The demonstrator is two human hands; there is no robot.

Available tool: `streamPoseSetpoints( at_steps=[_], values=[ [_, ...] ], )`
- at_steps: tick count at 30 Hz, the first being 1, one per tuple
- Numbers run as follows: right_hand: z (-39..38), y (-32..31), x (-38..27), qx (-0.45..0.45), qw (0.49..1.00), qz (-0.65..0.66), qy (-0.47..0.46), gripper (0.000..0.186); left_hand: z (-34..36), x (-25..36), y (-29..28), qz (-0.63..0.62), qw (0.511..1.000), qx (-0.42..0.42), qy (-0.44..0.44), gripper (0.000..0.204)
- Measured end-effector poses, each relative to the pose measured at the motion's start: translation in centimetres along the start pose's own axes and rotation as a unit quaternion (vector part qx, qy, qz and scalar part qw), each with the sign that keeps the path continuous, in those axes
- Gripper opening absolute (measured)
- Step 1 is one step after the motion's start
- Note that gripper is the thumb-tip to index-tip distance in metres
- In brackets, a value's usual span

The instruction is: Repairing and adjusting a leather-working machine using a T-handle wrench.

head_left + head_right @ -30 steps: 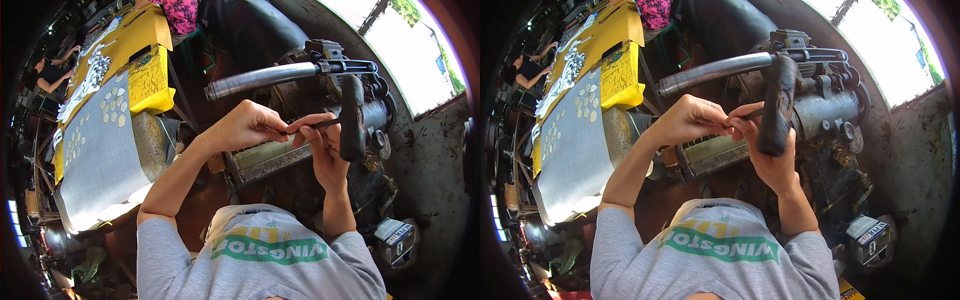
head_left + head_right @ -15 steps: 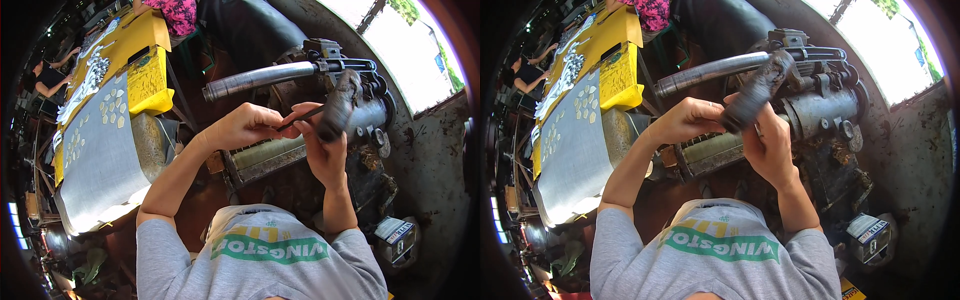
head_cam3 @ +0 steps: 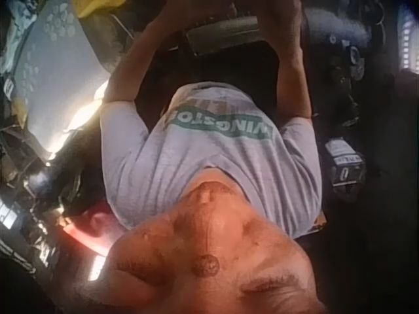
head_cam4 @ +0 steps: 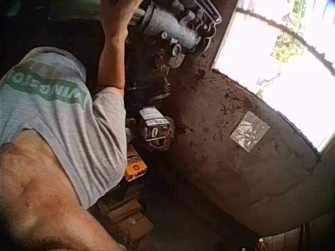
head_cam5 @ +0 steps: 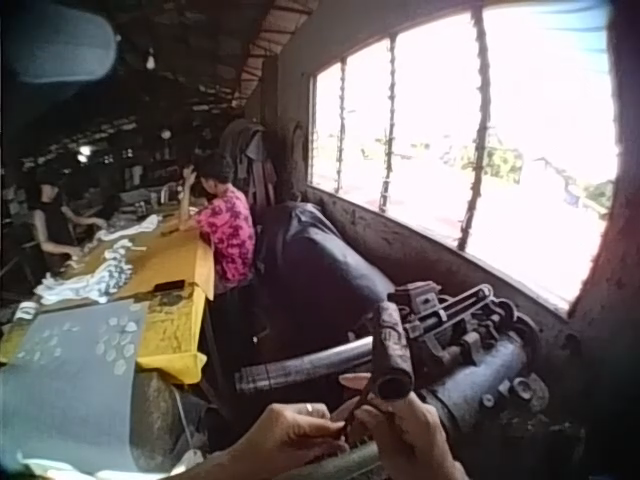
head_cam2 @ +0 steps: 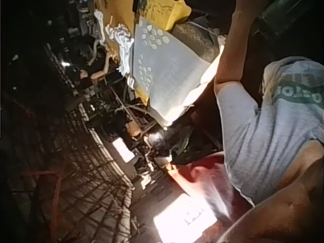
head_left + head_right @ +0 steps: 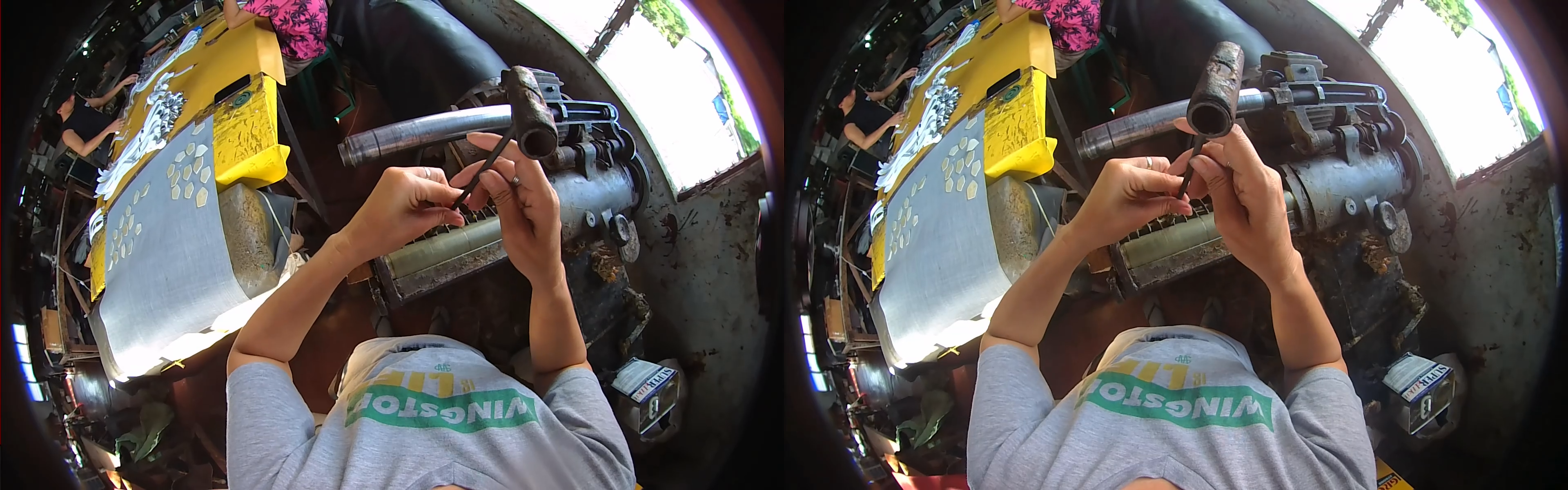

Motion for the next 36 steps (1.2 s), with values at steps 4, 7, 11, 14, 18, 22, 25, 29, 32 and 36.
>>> streamPoseSetpoints(
  at_steps=[4, 7, 11, 14, 18, 22, 25, 29, 32, 36],
  values=[
    [0.0, 0.4, 0.0, 0.036, 0.998, 0.051, 0.0, 0.023, -0.1, -0.1, 0.0, -0.015, 1.0, -0.016, -0.003, 0.018],
    [0.0, 0.7, 0.1, 0.047, 0.996, 0.074, -0.007, 0.022, 0.1, 0.2, 0.0, 0.048, 0.998, -0.036, -0.006, 0.018],
    [0.3, 0.4, -0.1, 0.057, 0.997, 0.034, -0.028, 0.024, 0.2, -0.5, 0.1, -0.004, 0.999, -0.037, -0.011, 0.018],
    [0.7, 0.5, 0.0, 0.01, 0.999, 0.036, -0.011, 0.027, 0.3, -0.4, 0.0, -0.023, 0.999, -0.025, 0.002, 0.011],
    [0.7, 0.3, 0.2, 0.018, 0.999, 0.039, 0.013, 0.024, 0.8, 0.0, 0.3, 0.014, 0.998, -0.053, 0.016, 0.013],
    [0.9, 0.2, -0.5, 0.042, 0.999, 0.028, -0.002, 0.018, 0.4, -0.1, 0.2, -0.02, 0.999, -0.021, -0.03, 0.017],
    [1.1, 0.5, 0.1, 0.021, 1.0, 0.02, -0.001, 0.018, 0.1, -0.3, -0.1, 0.029, 0.999, 0.001, -0.047, 0.016],
    [1.4, 0.3, 0.5, 0.001, 0.999, 0.019, 0.027, 0.02, 0.5, -0.3, 0.0, 0.083, 0.995, -0.034, -0.04, 0.015],
    [1.6, 0.3, 0.9, 0.0, 0.999, 0.04, 0.026, 0.024, 0.6, -0.7, -0.1, 0.035, 0.998, -0.023, -0.044, 0.016],
    [1.5, 0.5, 1.2, 0.0, 0.996, 0.084, 0.021, 0.027, 0.7, -1.1, -0.1, -0.011, 0.997, -0.025, -0.072, 0.017]
  ],
)
Point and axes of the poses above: each hand's wrist, its own z-axis towards the middle knuckle, its own y-axis out of the palm, x = y × z, the point moved 7 cm from there along z, towards the middle knuckle, and after that the axes turned 11 degrees about -z, right-handed, at the moved point
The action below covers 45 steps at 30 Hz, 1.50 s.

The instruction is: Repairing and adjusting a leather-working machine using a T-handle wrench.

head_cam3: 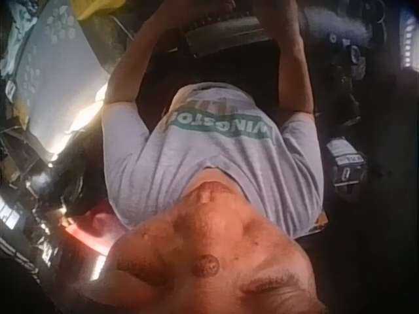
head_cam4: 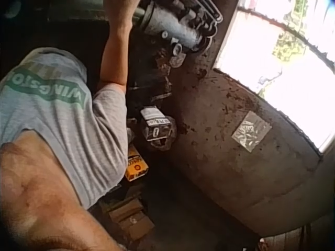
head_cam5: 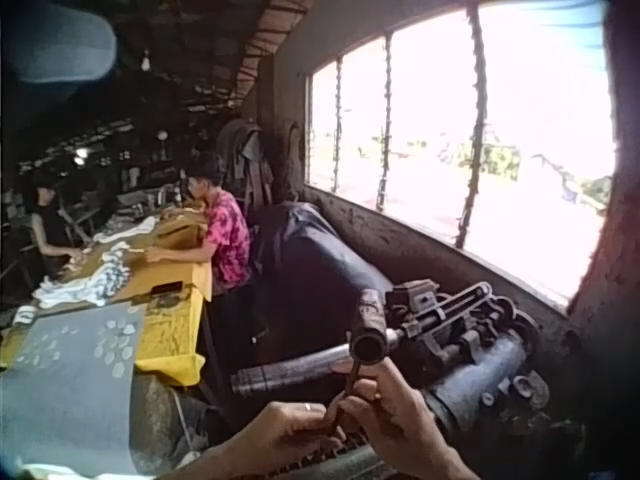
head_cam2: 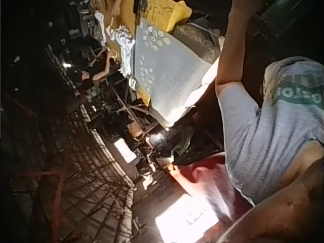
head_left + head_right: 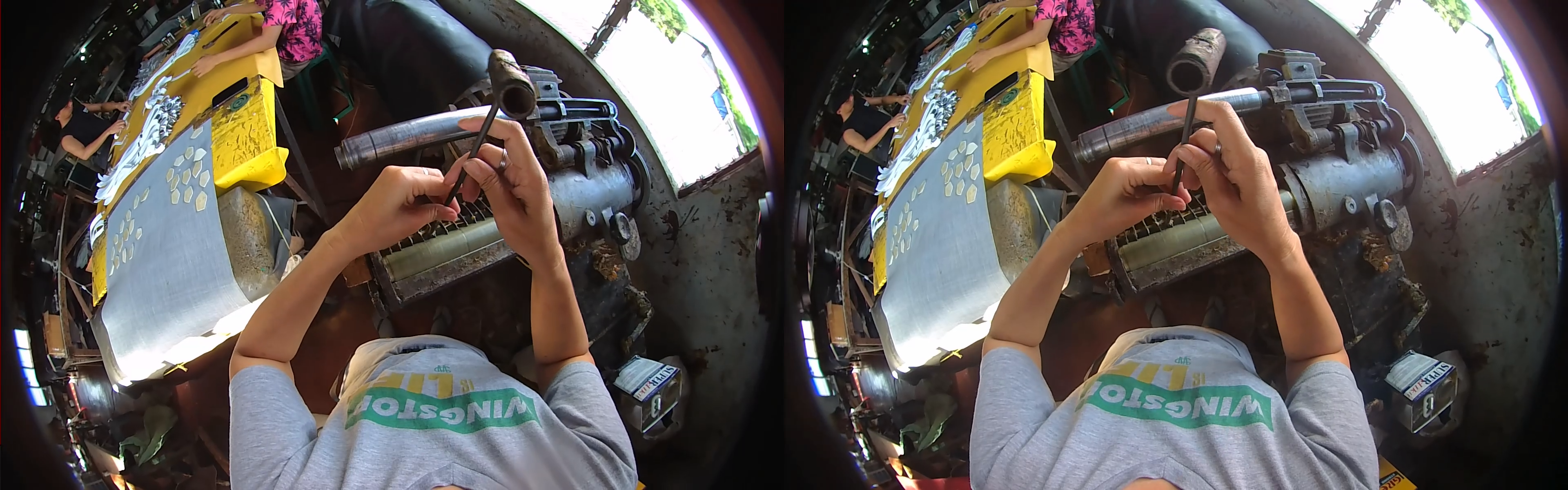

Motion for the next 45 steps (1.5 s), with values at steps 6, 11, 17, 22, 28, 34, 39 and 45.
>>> streamPoseSetpoints(
  at_steps=[6, 11, 17, 22, 28, 34, 39, 45],
  values=[
    [-0.1, 0.1, 0.5, 0.033, 0.999, -0.007, 0.029, 0.024, -0.4, 0.8, -0.4, 0.016, 0.999, 0.036, -0.008, 0.016],
    [-0.1, -0.3, 0.7, 0.063, 0.998, -0.006, 0.012, 0.022, -0.2, 0.6, -0.6, 0.043, 0.995, 0.082, -0.025, 0.016],
    [0.1, -1.1, 0.4, 0.02, 0.999, 0.014, 0.027, 0.012, 0.6, 0.3, -0.5, 0.03, 0.997, 0.057, 0.038, 0.024],
    [-0.4, -1.2, 1.4, 0.033, 0.999, 0.002, 0.035, 0.01, 0.7, 1.6, 0.1, 0.084, 0.995, 0.033, 0.038, 0.024],
    [-0.7, -1.6, 1.8, 0.053, 0.997, 0.047, 0.043, 0.013, 1.0, -0.1, 0.2, -0.031, 0.996, 0.057, -0.068, 0.024],
    [-1.5, -2.6, 1.9, 0.045, 0.995, 0.072, 0.046, 0.018, 1.6, -0.3, 1.0, -0.044, 0.997, -0.003, -0.069, 0.023],
    [-3.2, -3.7, 2.0, 0.127, 0.989, 0.078, 0.021, 0.009, 2.3, 0.5, 2.1, 0.0, 0.995, -0.028, -0.094, 0.023],
    [-4.0, -3.9, 0.3, 0.14, 0.988, 0.058, 0.007, 0.008, 2.5, 1.2, 2.6, 0.057, 0.995, -0.063, -0.054, 0.023]
  ],
)
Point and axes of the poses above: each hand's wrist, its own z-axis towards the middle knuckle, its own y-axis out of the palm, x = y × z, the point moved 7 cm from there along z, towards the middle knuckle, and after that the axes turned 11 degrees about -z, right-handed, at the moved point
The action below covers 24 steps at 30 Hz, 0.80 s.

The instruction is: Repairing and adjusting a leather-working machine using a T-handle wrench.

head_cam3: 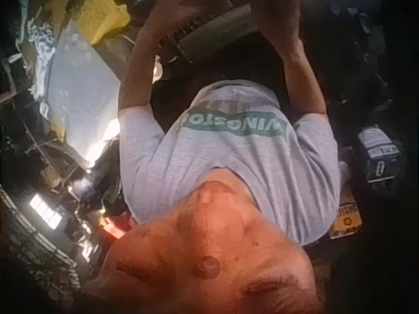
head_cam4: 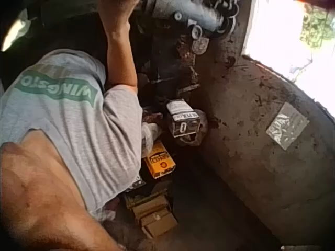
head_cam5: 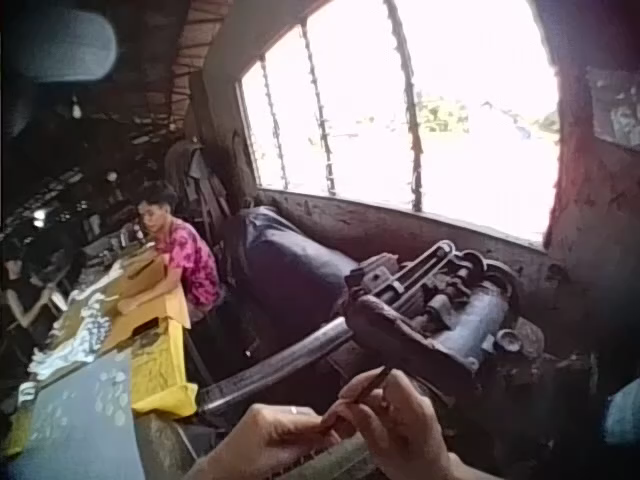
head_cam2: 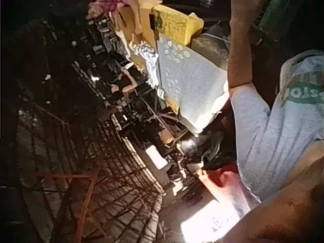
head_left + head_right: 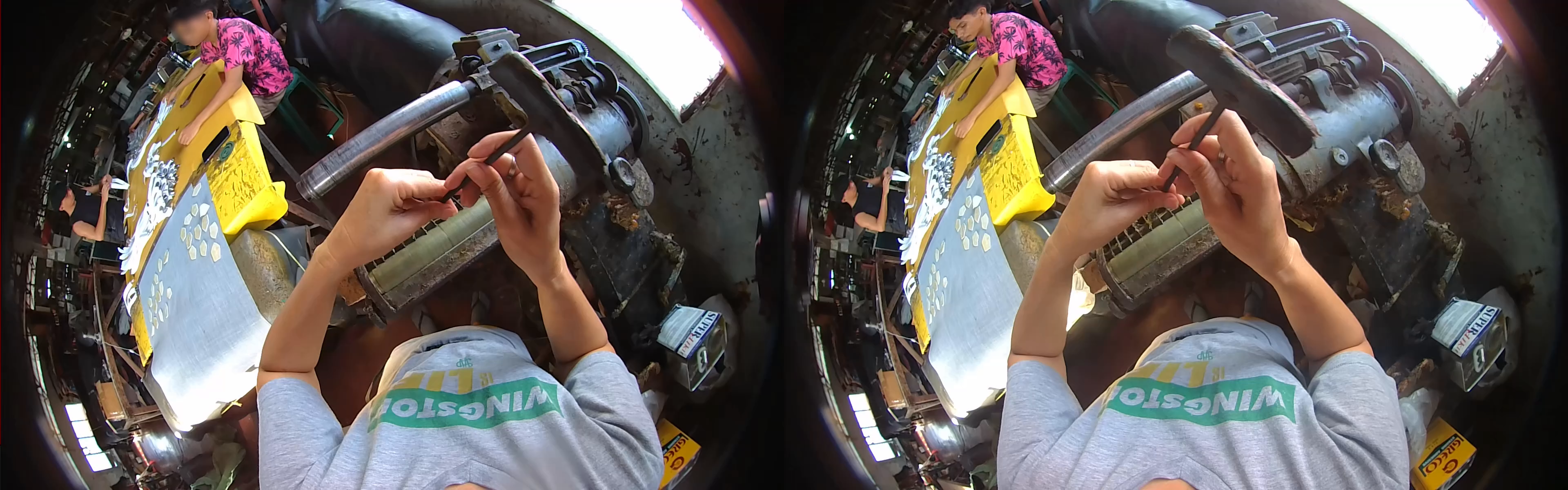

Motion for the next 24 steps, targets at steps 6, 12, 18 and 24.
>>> streamPoseSetpoints(
  at_steps=[6, 12, 18, 24],
  values=[
    [0.0, 0.7, 0.8, -0.009, 0.999, -0.037, 0.003, 0.017, -0.4, -1.7, -0.1, -0.064, 0.998, -0.007, -0.021, 0.024],
    [0.6, 0.6, 0.7, -0.042, 0.999, -0.024, 0.0, 0.017, -0.5, -1.1, 0.1, -0.051, 0.999, -0.011, 0.007, 0.021],
    [-0.4, 0.9, 0.8, -0.018, 0.999, -0.026, -0.012, 0.005, -1.0, -0.3, 0.1, -0.029, 0.999, -0.005, 0.027, 0.02],
    [-1.1, 1.4, 0.5, -0.022, 0.998, -0.054, -0.026, 0.016, -1.1, -0.1, -0.3, 0.011, 0.999, -0.002, 0.054, 0.015]
  ],
)
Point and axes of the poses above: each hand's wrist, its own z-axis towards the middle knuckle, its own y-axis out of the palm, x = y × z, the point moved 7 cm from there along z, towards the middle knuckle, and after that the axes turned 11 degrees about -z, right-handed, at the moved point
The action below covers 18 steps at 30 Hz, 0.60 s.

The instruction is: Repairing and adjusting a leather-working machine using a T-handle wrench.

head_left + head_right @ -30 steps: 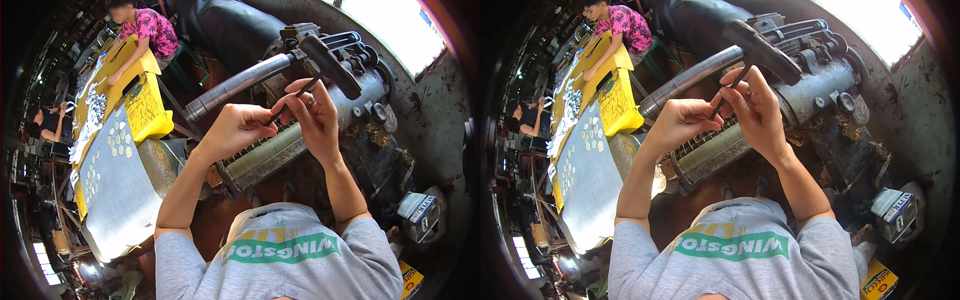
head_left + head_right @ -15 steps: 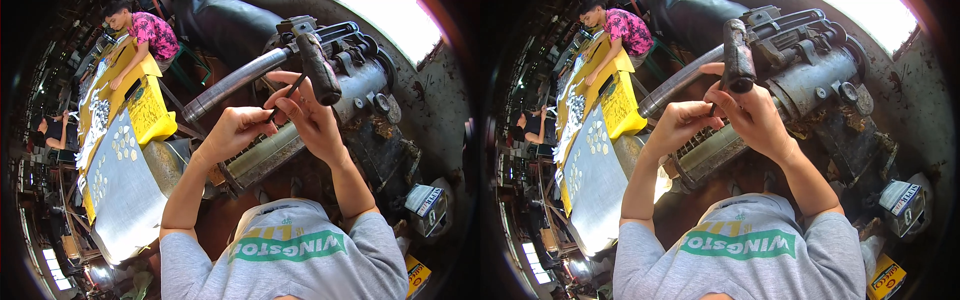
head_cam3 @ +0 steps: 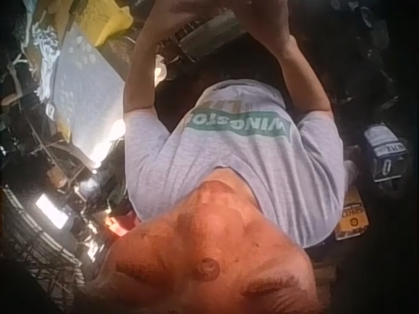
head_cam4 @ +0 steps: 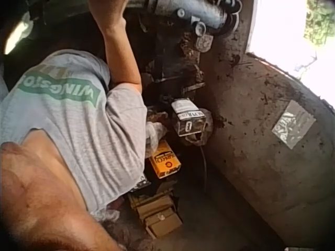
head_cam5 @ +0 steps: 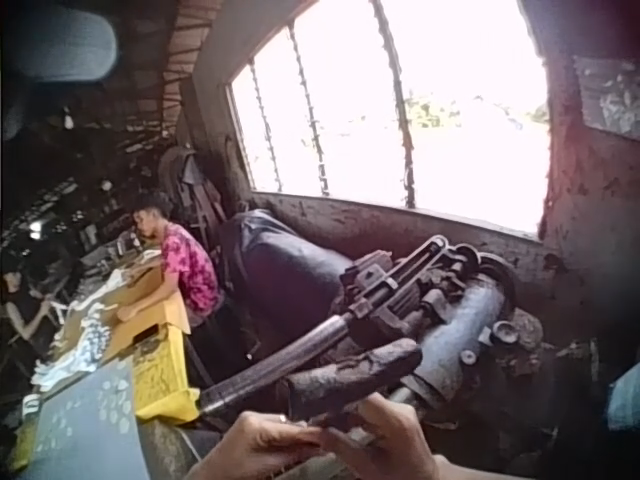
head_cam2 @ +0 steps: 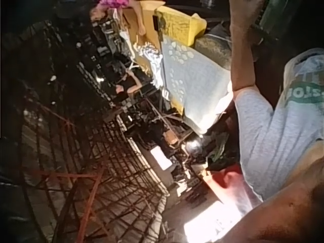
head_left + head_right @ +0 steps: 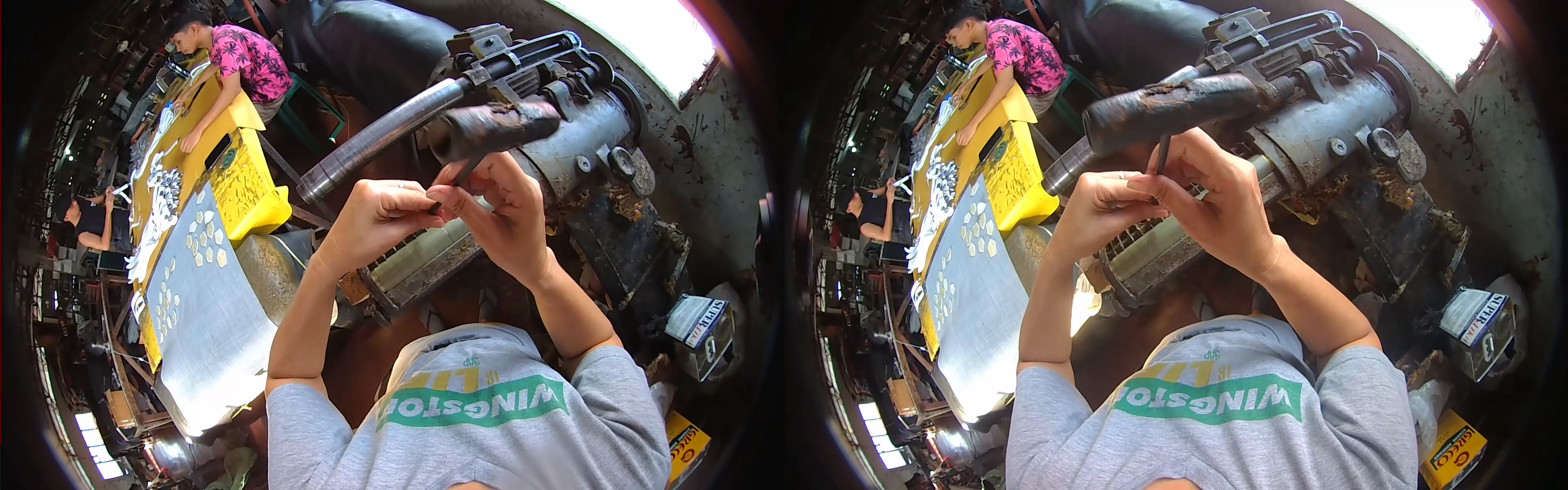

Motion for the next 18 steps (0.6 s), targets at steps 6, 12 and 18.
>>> streamPoseSetpoints(
  at_steps=[6, 12, 18],
  values=[
    [0.5, 0.4, -1.1, -0.094, 0.995, 0.021, -0.008, 0.014, -0.4, -0.2, -0.3, 0.015, 1.0, -0.015, 0.021, 0.016],
    [-0.8, 0.3, -0.3, -0.033, 0.997, 0.07, -0.02, 0.02, -0.5, 0.4, 0.1, -0.012, 1.0, -0.026, 0.003, 0.018],
    [-1.6, 0.4, 0.7, -0.014, 1.0, 0.015, -0.013, 0.027, -0.4, 0.3, -0.1, -0.026, 0.999, -0.008, 0.03, 0.018]
  ],
)
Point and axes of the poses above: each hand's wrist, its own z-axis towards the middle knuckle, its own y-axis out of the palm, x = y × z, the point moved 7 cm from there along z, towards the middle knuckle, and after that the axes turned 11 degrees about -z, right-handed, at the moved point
